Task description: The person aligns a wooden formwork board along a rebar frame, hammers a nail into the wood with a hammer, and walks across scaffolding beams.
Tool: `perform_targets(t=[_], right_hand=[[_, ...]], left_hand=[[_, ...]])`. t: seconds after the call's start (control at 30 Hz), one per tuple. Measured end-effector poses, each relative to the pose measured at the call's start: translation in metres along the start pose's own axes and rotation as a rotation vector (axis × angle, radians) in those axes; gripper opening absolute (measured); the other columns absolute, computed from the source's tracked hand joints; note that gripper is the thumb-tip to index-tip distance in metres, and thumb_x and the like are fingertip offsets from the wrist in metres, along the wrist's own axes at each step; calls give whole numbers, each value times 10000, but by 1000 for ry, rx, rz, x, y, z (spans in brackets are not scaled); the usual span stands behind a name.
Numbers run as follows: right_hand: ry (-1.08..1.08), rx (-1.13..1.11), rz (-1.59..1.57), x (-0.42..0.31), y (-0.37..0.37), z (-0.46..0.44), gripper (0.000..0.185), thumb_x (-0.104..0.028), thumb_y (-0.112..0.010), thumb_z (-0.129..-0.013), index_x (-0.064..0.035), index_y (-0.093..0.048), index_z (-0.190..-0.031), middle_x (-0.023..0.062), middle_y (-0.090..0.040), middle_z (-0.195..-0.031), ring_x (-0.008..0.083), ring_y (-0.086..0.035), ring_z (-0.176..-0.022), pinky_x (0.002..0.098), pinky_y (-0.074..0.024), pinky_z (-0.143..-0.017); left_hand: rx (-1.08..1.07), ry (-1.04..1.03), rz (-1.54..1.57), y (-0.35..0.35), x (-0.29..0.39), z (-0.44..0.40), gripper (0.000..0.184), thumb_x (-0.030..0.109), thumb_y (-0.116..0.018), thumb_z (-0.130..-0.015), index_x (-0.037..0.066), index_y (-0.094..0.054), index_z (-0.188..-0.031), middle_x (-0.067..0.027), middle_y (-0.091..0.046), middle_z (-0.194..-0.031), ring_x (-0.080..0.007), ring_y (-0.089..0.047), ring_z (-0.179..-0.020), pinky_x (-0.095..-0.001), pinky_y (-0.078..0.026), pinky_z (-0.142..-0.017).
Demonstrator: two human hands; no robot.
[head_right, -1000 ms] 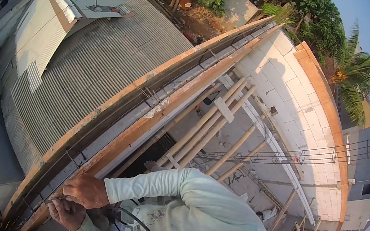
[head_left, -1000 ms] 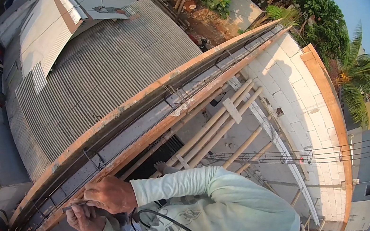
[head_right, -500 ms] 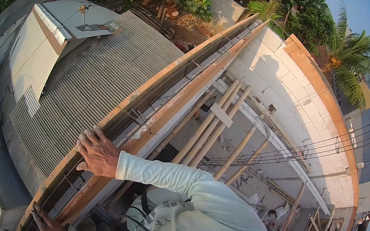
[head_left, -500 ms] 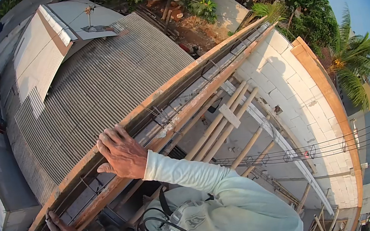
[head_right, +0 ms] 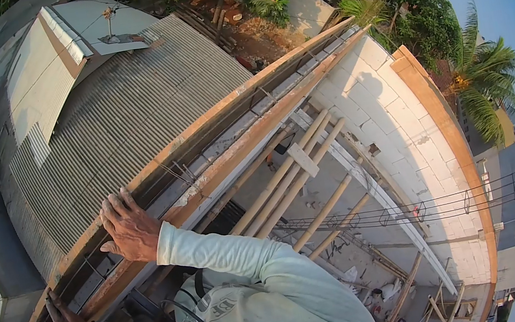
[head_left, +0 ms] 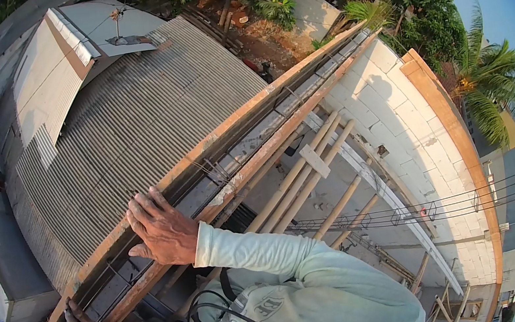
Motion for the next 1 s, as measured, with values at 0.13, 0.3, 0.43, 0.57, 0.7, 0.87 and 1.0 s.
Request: perform_targets(t=[0.13, 0.3, 0.43, 0.57, 0.7, 0.87, 1.0], right_hand=[[-18, -51, -16, -1, 1, -3, 704, -511, -410, -970, 130, -486, -1251, 304, -470, -1264, 444, -425, -1229, 610, -291, -1071], [-3, -9, 29, -3, 7, -3, 655, -461, -462, -954, 126, -491, -1244, 296, -485, -1243, 441, -429, -1213, 614, -300, -1057], [1, 11, 20, -3, 6, -2, 638, -444, -471, -950, 123, -496, -1243, 293, -489, -1240, 439, -425, -1215, 611, -302, -1054], [4, 7, 37, -3, 5, -2, 642, -449, -478, -945, 119, -501, -1244, 288, -488, -1247, 434, -424, -1218, 611, -302, -1055], [2, 11, 23, -2, 5, -2, 643, -446, -494, -937, 117, -497, -1247, 280, -489, -1245, 423, -424, -1225, 601, -302, -1067], [13, -60, 10, -4, 13, -8, 581, -408, -534, -932, 75, -502, -1255, 223, -503, -1250, 386, -448, -1227, 575, -327, -1069], [32, -108, 118, -11, 10, -9, 561, -413, -520, -948, 55, -522, -1258, 214, -508, -1275, 374, -444, -1260, 577, -326, -1093]], left_hand=[[-23, 8, -16, -2, 5, 0, 311, 156, -506, -1009, -41, -625, -1218, -161, -658, -1189, -204, -599, -1094, -320, -423, -981], [-38, -17, -54, -1, 6, -1, 317, 173, -511, -1008, -42, -627, -1210, -167, -661, -1184, -213, -604, -1090, -329, -424, -980], [-33, 11, -50, 0, 6, -1, 328, 200, -522, -1006, -44, -634, -1195, -172, -668, -1166, -214, -614, -1069, -326, -431, -964], [-25, 11, -97, 0, 6, -1, 329, 207, -522, -1004, -46, -641, -1179, -176, -676, -1146, -213, -622, -1036, -319, -442, -937], [-12, -27, -77, -3, 18, 0, 321, 200, -526, -998, -52, -648, -1158, -169, -689, -1115, -208, -631, -991, -317, -452, -917], [93, -59, 0, -2, 57, 2, 197, 119, -634, -932, -63, -663, -1003, -147, -716, -894, -169, -647, -785, -289, -496, -751], [130, -84, -92, 3, 73, 1, 178, 143, -671, -900, -21, -667, -969, -153, -681, -788, -231, -663, -645, -289, -496, -600]])
Point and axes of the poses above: each hand's wrist, its own z-axis away from the middle knuckle, its own y-axis out of the back of the hand, x = y × z, the point moved 5 cm from there along -z, towards the middle knuckle
